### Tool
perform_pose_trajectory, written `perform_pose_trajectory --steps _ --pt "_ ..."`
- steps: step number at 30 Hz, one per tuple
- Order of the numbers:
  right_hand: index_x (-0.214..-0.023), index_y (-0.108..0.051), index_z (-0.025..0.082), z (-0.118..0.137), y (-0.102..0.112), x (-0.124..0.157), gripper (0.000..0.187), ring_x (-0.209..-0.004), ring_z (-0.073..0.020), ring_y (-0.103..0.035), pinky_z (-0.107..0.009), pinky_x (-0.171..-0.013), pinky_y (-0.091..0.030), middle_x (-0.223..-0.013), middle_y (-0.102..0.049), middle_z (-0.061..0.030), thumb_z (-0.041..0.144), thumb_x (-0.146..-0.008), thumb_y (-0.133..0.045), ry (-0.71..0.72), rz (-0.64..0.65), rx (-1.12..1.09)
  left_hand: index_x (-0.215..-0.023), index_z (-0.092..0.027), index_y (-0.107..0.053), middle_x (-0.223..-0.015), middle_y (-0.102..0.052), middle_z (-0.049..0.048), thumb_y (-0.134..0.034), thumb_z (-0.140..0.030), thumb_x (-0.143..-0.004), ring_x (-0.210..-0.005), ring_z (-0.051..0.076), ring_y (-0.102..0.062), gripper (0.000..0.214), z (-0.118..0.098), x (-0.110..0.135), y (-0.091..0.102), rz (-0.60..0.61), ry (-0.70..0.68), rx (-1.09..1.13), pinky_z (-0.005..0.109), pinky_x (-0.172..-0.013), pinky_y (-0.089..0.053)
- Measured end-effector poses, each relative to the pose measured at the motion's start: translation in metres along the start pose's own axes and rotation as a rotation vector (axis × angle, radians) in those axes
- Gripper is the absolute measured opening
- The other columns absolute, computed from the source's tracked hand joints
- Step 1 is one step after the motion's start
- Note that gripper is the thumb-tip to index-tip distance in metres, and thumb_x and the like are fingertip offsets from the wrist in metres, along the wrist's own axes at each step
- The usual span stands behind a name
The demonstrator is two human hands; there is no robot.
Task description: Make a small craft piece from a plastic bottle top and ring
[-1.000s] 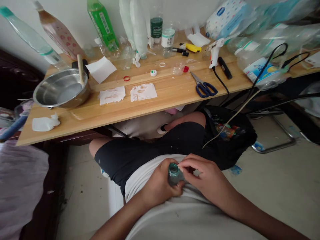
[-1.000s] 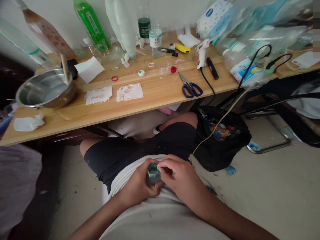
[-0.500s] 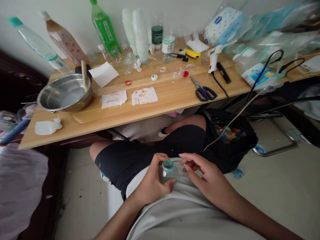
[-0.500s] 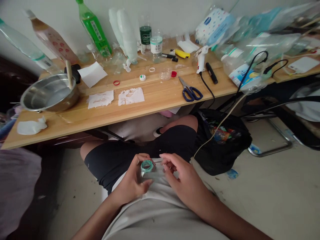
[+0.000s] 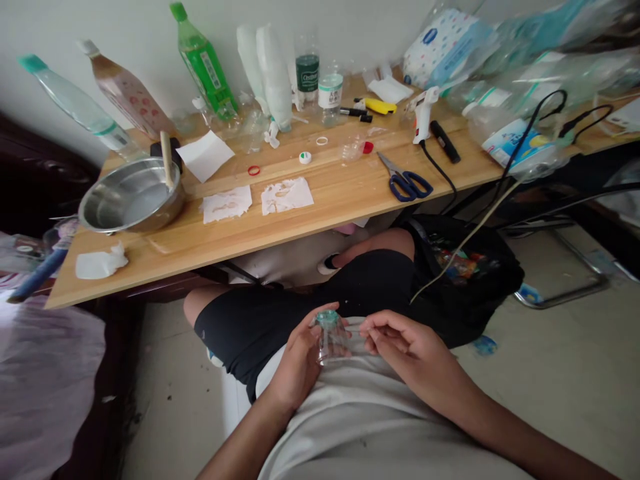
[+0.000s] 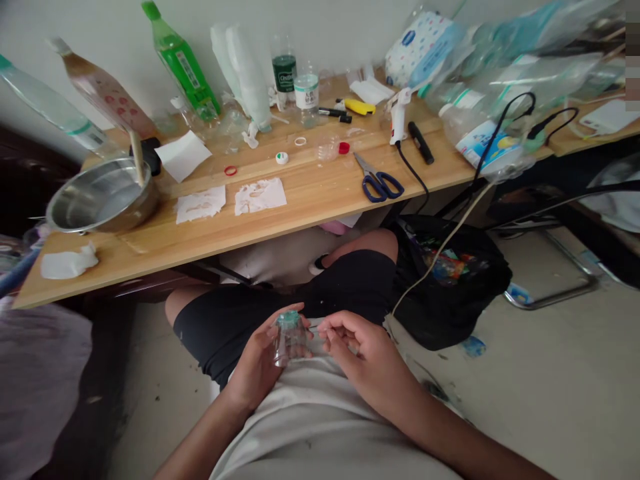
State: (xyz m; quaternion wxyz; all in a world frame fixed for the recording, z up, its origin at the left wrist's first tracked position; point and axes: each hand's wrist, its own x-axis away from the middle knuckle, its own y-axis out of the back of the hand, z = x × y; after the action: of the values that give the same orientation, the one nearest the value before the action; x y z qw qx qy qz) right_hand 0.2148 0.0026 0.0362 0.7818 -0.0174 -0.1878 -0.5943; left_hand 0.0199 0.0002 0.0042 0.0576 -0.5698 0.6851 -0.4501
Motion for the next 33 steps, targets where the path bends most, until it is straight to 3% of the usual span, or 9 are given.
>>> perform_pose_trajectory --steps 6,9,13,17,20,22,26,30,33 --pt "-0.088 -0.054 0.022 -0.012 -0.005 -0.002 0.016 -0.063 -0.0122 -0.065 -0.025 -0.061 -0.052 -0.083 -0.069 -0.0015 0.037 -0.093 -0.057 -0.143 0.086 -0.222 -0.121 -0.014 -0.067 -0.104 -0.069 0.0127 -0.067 -0.037 -0.081 -0.094 0.026 -0.066 0.046 -0.002 0.001 -0.002 0.008 0.002 0.033 0.033 -0.074 -0.055" --pt "-0.086 -0.047 0.023 -0.013 -0.008 -0.002 0.025 -0.063 -0.0124 -0.068 -0.025 -0.06 -0.053 -0.087 -0.073 -0.0023 0.042 -0.089 -0.064 -0.182 0.099 -0.339 -0.121 -0.013 -0.067 -0.103 -0.068 0.0128 -0.067 -0.038 -0.081 -0.093 0.026 -0.066 0.047 -0.002 0.002 -0.001 0.045 -0.001 0.045 0.034 -0.074 -0.056" --pt "-0.087 -0.048 0.023 -0.009 -0.007 -0.002 0.03 -0.064 -0.0156 -0.072 -0.027 -0.058 -0.056 -0.087 -0.075 -0.0035 0.049 -0.089 -0.064 -0.191 0.089 -0.344 -0.123 -0.014 -0.066 -0.105 -0.067 0.0118 -0.067 -0.041 -0.084 -0.095 0.026 -0.066 0.048 -0.001 0.003 0.002 0.079 -0.046 0.054 0.033 -0.074 -0.056" --pt "-0.085 -0.062 0.023 -0.001 -0.002 -0.011 0.023 -0.068 -0.0186 -0.072 -0.03 -0.061 -0.057 -0.08 -0.076 -0.0032 0.044 -0.093 -0.06 -0.045 0.001 -0.055 -0.122 -0.016 -0.065 -0.105 -0.067 0.011 -0.074 -0.05 -0.08 -0.095 0.026 -0.066 0.055 0.005 0.001 0.007 0.135 -0.122 -0.01 0.033 -0.074 -0.057" --pt "-0.11 -0.071 0.024 0.007 -0.004 -0.019 0.023 -0.107 -0.0224 -0.068 -0.037 -0.093 -0.054 -0.115 -0.072 -0.0077 0.032 -0.098 -0.052 0.284 -0.117 0.253 -0.115 -0.019 -0.065 -0.103 -0.069 0.009 -0.081 -0.045 -0.074 -0.094 0.025 -0.067 0.052 0.009 0.0 0.01 0.149 -0.137 -0.051 0.034 -0.078 -0.056" --pt "-0.128 -0.064 0.024 0.014 -0.009 -0.022 0.033 -0.119 -0.0224 -0.06 -0.037 -0.099 -0.051 -0.13 -0.063 -0.0096 0.027 -0.098 -0.052 0.392 -0.109 0.337 -0.116 -0.02 -0.064 -0.102 -0.069 0.0073 -0.083 -0.042 -0.072 -0.093 0.023 -0.068 0.053 0.009 0.0 0.011 0.121 -0.152 -0.116 0.034 -0.082 -0.055" --pt "-0.117 -0.07 0.022 0.025 -0.015 -0.021 0.025 -0.094 -0.0178 -0.063 -0.027 -0.071 -0.053 -0.103 -0.065 -0.0068 0.025 -0.097 -0.054 0.299 0.017 0.393 -0.116 -0.018 -0.062 -0.105 -0.07 0.0074 -0.082 -0.037 -0.072 -0.095 0.022 -0.066 0.052 0.004 0.002 0.007 0.001 -0.247 -0.44 0.032 -0.088 -0.052" --pt "-0.107 -0.073 0.023 0.026 -0.009 -0.019 0.018 -0.085 -0.0161 -0.061 -0.027 -0.07 -0.049 -0.092 -0.063 -0.0033 0.024 -0.094 -0.061 0.27 0.088 0.409 -0.109 -0.016 -0.061 -0.098 -0.07 0.0057 -0.074 -0.02 -0.071 -0.09 0.02 -0.064 0.04 0.001 0.005 -0.002 -0.067 -0.245 -0.779 0.03 -0.085 -0.051" --pt "-0.104 -0.074 0.02 0.024 -0.003 -0.018 0.016 -0.079 -0.0148 -0.059 -0.027 -0.071 -0.048 -0.086 -0.062 -0.002 0.022 -0.093 -0.063 0.271 0.155 0.418 -0.11 -0.018 -0.059 -0.1 -0.07 0.0039 -0.069 -0.013 -0.071 -0.093 0.018 -0.063 0.04 0.003 0.006 -0.004 -0.027 -0.218 -0.856 0.029 -0.087 -0.048"
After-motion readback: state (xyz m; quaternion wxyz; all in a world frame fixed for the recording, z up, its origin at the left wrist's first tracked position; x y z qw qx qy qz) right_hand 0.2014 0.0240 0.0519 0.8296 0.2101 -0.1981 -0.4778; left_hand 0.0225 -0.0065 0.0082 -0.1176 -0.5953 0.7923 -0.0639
